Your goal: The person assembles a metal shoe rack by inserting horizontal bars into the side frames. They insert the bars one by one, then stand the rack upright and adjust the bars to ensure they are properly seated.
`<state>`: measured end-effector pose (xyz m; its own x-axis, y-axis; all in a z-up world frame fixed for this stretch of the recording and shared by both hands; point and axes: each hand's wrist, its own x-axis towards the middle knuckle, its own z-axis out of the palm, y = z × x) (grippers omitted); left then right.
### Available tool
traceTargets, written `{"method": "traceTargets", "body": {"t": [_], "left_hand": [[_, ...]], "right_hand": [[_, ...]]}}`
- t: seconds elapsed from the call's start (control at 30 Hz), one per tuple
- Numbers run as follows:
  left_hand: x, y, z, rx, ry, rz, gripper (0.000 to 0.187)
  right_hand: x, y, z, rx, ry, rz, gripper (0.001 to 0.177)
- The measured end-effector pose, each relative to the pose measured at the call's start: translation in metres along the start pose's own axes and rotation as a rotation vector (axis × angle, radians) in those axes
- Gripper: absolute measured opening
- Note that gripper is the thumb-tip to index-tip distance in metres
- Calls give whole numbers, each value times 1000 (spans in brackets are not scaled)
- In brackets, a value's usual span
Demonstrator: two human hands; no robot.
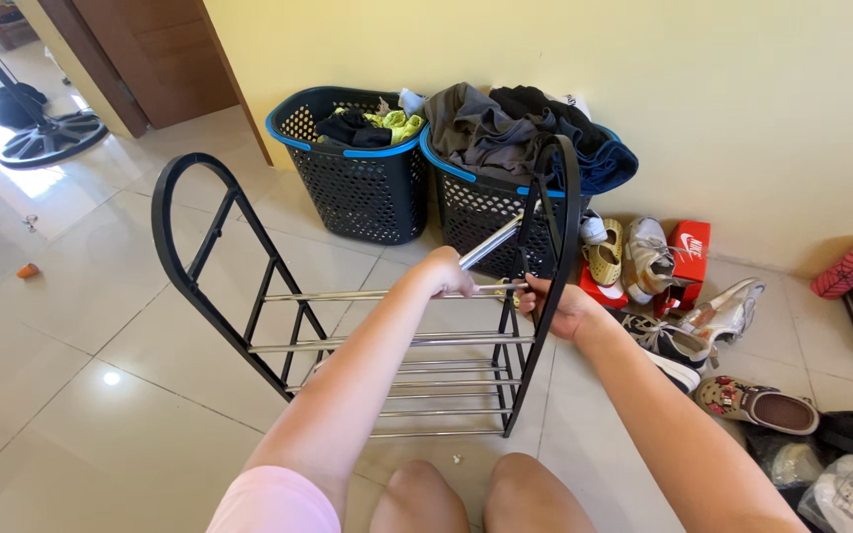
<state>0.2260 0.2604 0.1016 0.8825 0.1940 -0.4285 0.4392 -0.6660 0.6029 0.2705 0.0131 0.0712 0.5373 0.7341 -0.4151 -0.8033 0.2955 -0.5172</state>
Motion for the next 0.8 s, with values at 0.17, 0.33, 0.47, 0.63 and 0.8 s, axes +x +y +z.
{"method": "traceTargets", "body": {"t": [0.17,0.33,0.47,0.63,0.8], "left_hand": [[-17,6,-2,75,28,23,20],[-40,10,-6,81,84,86,18],[-49,12,-6,51,91,109,15],[-51,15,-3,19,150,57,14],[-49,10,-3,-15,146,97,17]], "right_hand": [[6,-6,-9,-167,82,-17,14],[2,-8,-4,-417,67,-70,14],[-2,-7,0,-481,111,-73,16],[-4,-5,7,-554,112,-81,24],[-18,-15,13,-463,179,37,38]]}}
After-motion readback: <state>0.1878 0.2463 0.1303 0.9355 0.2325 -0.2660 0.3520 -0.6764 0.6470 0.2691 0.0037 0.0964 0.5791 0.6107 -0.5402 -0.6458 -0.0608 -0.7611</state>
